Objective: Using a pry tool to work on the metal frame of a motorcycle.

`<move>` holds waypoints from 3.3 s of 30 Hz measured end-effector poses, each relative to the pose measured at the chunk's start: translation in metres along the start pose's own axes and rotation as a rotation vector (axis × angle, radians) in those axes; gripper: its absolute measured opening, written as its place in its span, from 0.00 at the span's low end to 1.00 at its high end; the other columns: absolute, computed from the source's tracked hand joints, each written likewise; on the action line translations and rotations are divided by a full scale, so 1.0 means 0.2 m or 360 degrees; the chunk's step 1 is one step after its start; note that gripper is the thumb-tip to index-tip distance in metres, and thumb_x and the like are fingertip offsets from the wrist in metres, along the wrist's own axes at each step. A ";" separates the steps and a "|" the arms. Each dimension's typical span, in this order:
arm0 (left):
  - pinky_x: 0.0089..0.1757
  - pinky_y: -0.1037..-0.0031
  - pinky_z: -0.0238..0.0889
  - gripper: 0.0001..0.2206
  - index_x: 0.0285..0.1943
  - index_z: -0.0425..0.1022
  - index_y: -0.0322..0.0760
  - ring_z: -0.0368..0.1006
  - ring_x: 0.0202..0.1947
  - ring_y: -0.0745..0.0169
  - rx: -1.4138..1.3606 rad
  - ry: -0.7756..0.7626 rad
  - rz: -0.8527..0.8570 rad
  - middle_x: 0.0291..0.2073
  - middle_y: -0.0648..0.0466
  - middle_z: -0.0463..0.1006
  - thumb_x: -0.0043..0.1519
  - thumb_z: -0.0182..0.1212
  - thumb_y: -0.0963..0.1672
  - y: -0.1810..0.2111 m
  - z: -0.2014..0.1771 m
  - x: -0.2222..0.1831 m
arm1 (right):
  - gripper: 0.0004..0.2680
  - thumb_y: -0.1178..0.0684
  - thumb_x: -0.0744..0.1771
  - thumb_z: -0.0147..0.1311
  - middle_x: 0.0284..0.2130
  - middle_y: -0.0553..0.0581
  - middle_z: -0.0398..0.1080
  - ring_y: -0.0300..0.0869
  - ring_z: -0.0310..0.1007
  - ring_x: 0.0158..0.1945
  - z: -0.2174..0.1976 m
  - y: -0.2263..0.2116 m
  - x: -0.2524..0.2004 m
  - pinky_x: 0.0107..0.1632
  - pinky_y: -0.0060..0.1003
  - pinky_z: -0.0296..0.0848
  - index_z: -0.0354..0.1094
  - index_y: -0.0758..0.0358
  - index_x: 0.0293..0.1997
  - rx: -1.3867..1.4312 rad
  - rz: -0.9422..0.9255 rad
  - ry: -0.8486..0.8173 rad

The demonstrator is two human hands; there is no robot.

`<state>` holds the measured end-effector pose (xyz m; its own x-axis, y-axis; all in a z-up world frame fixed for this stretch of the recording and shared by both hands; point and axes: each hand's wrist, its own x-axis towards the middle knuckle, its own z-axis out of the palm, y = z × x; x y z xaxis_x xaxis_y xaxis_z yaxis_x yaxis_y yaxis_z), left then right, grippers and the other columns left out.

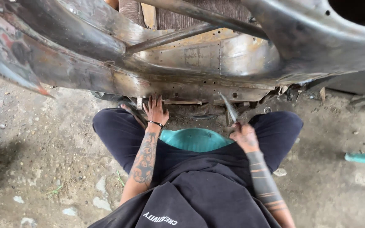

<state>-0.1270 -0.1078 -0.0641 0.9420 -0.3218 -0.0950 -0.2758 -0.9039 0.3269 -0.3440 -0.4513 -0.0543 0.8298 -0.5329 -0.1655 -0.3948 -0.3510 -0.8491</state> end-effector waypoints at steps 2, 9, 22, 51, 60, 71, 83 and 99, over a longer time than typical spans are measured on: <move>0.63 0.23 0.31 0.37 0.77 0.55 0.36 0.36 0.78 0.42 0.0041 -0.0133 -0.0124 0.79 0.45 0.45 0.58 0.63 0.49 -0.04 0.03 0.00 | 0.11 0.38 0.67 0.58 0.23 0.49 0.69 0.43 0.77 0.27 -0.13 0.29 0.15 0.23 0.37 0.74 0.70 0.52 0.35 -0.1415 -0.0676 0.0220; 0.58 0.20 0.17 0.45 0.82 0.41 0.42 0.22 0.78 0.34 0.0118 -0.0181 -0.0271 0.80 0.42 0.29 0.57 0.63 0.52 0.05 0.20 0.08 | 0.07 0.47 0.69 0.56 0.34 0.67 0.72 0.53 0.77 0.35 -0.37 0.08 0.41 0.34 0.43 0.77 0.73 0.58 0.45 -0.1885 -0.1839 0.0105; 0.62 0.23 0.34 0.40 0.78 0.51 0.41 0.23 0.78 0.37 -0.0229 -0.0118 -0.0145 0.79 0.44 0.32 0.56 0.66 0.45 -0.02 0.12 0.05 | 0.20 0.28 0.70 0.45 0.37 0.54 0.75 0.49 0.78 0.39 0.56 -0.61 0.58 0.43 0.38 0.79 0.71 0.50 0.53 -0.1455 -0.1007 -0.0102; 0.64 0.30 0.30 0.53 0.81 0.16 0.46 0.04 0.73 0.26 0.0135 -0.0563 -0.0291 0.75 0.35 0.09 0.62 0.61 0.56 0.06 0.22 0.08 | 0.18 0.29 0.72 0.35 0.35 0.43 0.76 0.34 0.73 0.34 0.52 -0.84 0.53 0.42 0.25 0.72 0.66 0.35 0.65 -0.1061 -0.0697 -0.0581; 0.63 0.27 0.28 0.54 0.81 0.14 0.41 0.05 0.72 0.21 0.0056 -0.0509 -0.0326 0.74 0.32 0.09 0.60 0.58 0.55 0.06 0.39 0.12 | 0.11 0.43 0.69 0.58 0.45 0.54 0.79 0.53 0.77 0.52 -0.67 -0.24 0.59 0.53 0.50 0.75 0.75 0.41 0.57 -0.1062 -0.0201 -0.0315; 0.64 0.29 0.24 0.58 0.80 0.12 0.39 0.05 0.72 0.19 0.0110 -0.0653 -0.0390 0.73 0.28 0.08 0.59 0.61 0.59 0.08 0.36 0.14 | 0.12 0.36 0.71 0.48 0.39 0.51 0.77 0.46 0.79 0.44 0.26 -0.85 0.48 0.47 0.38 0.78 0.75 0.40 0.53 -0.1534 -0.0675 -0.0170; 0.65 0.35 0.29 0.54 0.80 0.13 0.39 0.05 0.72 0.20 0.0087 -0.0667 -0.0282 0.73 0.28 0.08 0.61 0.59 0.55 0.05 0.26 0.10 | 0.12 0.30 0.70 0.48 0.24 0.40 0.77 0.33 0.79 0.27 0.28 -1.05 0.41 0.34 0.25 0.78 0.79 0.32 0.41 -0.1514 -0.0956 0.0237; 0.68 0.38 0.20 0.56 0.78 0.08 0.35 -0.05 0.68 0.26 0.0212 -0.1008 -0.0600 0.66 0.31 -0.02 0.60 0.60 0.55 0.17 0.17 0.19 | 0.09 0.50 0.69 0.58 0.23 0.36 0.66 0.20 0.57 0.21 -0.76 0.20 0.55 0.29 0.15 0.64 0.73 0.49 0.55 0.0326 -0.0774 -0.0289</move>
<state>-0.1079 -0.1611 -0.0892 0.6983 -0.0479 -0.7142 -0.0149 -0.9985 0.0524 -0.3281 -0.6402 -0.0299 0.9591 -0.1989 0.2013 0.1204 -0.3568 -0.9264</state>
